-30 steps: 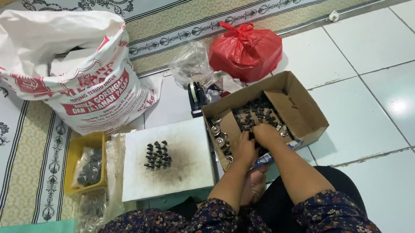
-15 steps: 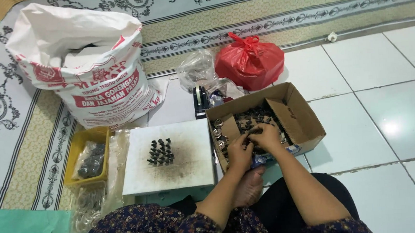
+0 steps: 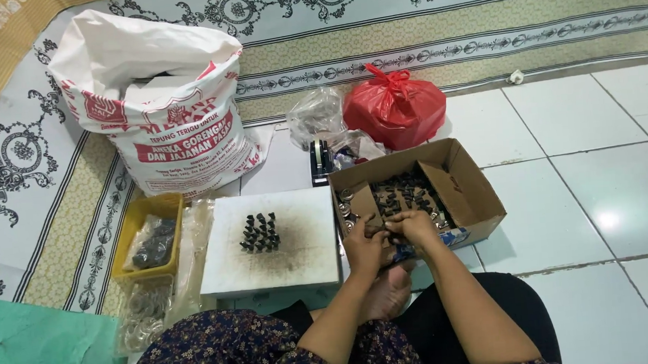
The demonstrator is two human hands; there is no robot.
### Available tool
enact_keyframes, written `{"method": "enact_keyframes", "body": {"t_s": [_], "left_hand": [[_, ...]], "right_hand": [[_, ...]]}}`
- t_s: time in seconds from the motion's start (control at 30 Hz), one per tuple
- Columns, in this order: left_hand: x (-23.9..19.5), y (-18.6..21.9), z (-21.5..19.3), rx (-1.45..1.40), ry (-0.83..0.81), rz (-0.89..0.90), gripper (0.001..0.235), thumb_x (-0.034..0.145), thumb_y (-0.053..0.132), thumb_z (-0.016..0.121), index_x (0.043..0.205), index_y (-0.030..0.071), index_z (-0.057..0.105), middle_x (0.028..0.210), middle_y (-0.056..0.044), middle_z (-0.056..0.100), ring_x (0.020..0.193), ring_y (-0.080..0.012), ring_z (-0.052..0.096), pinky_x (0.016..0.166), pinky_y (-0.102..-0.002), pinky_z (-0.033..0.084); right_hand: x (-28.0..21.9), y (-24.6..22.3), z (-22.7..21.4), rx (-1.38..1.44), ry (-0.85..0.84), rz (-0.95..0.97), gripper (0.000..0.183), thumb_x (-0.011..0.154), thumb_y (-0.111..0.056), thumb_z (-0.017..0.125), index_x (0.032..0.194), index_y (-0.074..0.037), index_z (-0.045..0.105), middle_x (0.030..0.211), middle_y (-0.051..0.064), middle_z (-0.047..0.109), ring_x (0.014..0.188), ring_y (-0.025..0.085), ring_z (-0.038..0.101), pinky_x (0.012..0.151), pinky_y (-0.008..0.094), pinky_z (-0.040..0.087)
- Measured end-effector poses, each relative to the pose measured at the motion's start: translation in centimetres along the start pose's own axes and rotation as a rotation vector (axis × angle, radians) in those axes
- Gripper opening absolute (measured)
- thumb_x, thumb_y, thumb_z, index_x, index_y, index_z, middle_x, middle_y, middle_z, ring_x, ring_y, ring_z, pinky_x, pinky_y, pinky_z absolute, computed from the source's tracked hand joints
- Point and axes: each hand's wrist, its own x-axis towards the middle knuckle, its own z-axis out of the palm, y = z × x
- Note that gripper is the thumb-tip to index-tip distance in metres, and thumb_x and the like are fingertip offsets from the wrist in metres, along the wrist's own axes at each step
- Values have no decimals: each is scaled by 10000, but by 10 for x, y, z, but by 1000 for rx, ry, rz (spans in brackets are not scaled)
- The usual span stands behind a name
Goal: The person sits on the floor and repeatedly picks small black plastic parts and metal washers from a cardboard box. They connect the parts by hand and place the assembled units onto a white board, building a small pile of finished items.
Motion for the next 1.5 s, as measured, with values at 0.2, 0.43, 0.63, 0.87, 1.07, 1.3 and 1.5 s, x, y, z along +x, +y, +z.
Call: {"method": "enact_keyframes", "body": {"t_s": [0.2,0.43,0.63,0.87,1.07,1.3,1.5], "left_hand": [[0,2,-12,-124,-76,-161,469,748,8,878,1193,52,735,885,-197,769,720,-219,755,611,-299,637],[0,4,-22,-395,-134,-335,387,785,2,873,1137,-43,720,930,-228,758,782,-249,765,658,-305,668],[4,-14,-27,-260,-121,-392,292,850,136,846,1128,93,768,995,-136,781,831,-193,777,631,-290,631],[4,5,-32,-598,-151,-438,327,894,30,795,1195,-56,703,1117,-214,661,995,-292,721,836,-352,650],[6,4,-33,-632,-147,-461,347,877,18,815,1190,-87,707,1119,-245,676,1008,-297,718,845,-346,649],[16,-4,-34,-704,-113,-494,334,837,20,838,1150,-27,731,999,-158,674,941,-308,765,728,-254,649],[17,-5,-33,-727,-79,-474,343,833,16,853,1144,-66,733,1051,-233,688,992,-354,739,846,-352,639]], "right_hand": [[1,-3,5,-154,-70,-9,355,890,-25,755,1220,96,706,1188,320,672,1018,386,723,739,456,671],[9,2,0,26,-40,-57,357,901,-53,741,1228,83,689,1136,256,675,981,327,705,758,436,647],[-4,-4,-4,284,-35,-105,425,934,-121,736,1287,85,620,1138,213,614,996,324,672,776,492,650],[-10,-8,6,130,-72,-213,349,765,-54,881,1055,63,726,884,211,714,808,295,733,706,408,640],[-14,-15,12,-136,-42,-321,265,758,-30,859,1013,-10,789,820,166,763,745,234,743,638,357,630],[-5,-7,18,-229,9,-480,219,794,5,825,1004,-56,836,880,182,795,778,239,749,651,343,602],[-29,-28,14,-196,26,-531,224,793,-9,833,1008,-71,833,836,191,784,759,270,752,644,366,606]]}}
